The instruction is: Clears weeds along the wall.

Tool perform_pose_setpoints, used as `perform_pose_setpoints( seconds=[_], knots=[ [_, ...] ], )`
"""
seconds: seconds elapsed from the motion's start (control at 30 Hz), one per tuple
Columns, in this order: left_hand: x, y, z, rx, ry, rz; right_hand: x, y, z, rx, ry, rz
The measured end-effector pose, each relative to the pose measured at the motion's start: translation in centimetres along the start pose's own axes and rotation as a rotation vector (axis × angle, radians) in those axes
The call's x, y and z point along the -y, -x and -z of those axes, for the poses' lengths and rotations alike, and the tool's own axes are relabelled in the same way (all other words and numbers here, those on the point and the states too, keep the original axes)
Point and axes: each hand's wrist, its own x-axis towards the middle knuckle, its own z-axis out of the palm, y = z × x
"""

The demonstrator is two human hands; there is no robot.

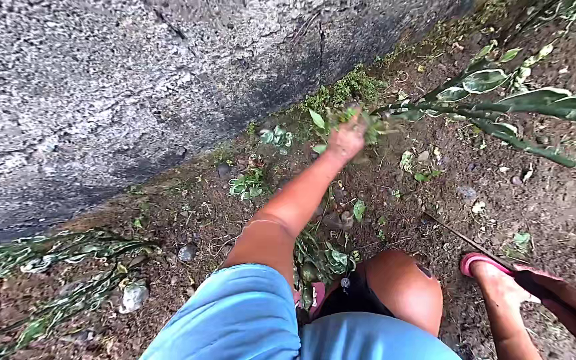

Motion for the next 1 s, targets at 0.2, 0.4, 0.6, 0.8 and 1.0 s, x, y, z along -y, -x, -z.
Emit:
perform_pose_setpoints(
  seconds=[0.2,0.4,0.6,0.8,1.0],
  knots=[
    [1.6,-10.4,2.3,0.196,-0.112,0.308,0.2,0.0,-0.1,0.005,0.013,-0.005],
    [3.5,-12.4,-2.0,0.221,-0.145,0.369,0.0,0.3,-0.1,0.007,-0.029,0.004],
    [6.5,-10.6,-1.9,0.291,-0.207,0.432,-0.4,-0.1,0.3,0.006,-0.042,0.012],
    [11.0,-2.4,-2.8,0.494,-0.211,0.496,-0.7,-0.2,0.8,0.018,-0.040,0.007],
    [11.2,4.9,-3.2,0.598,-0.336,0.168,-0.6,-0.3,0.8,0.038,-0.041,-0.024]
  ],
)
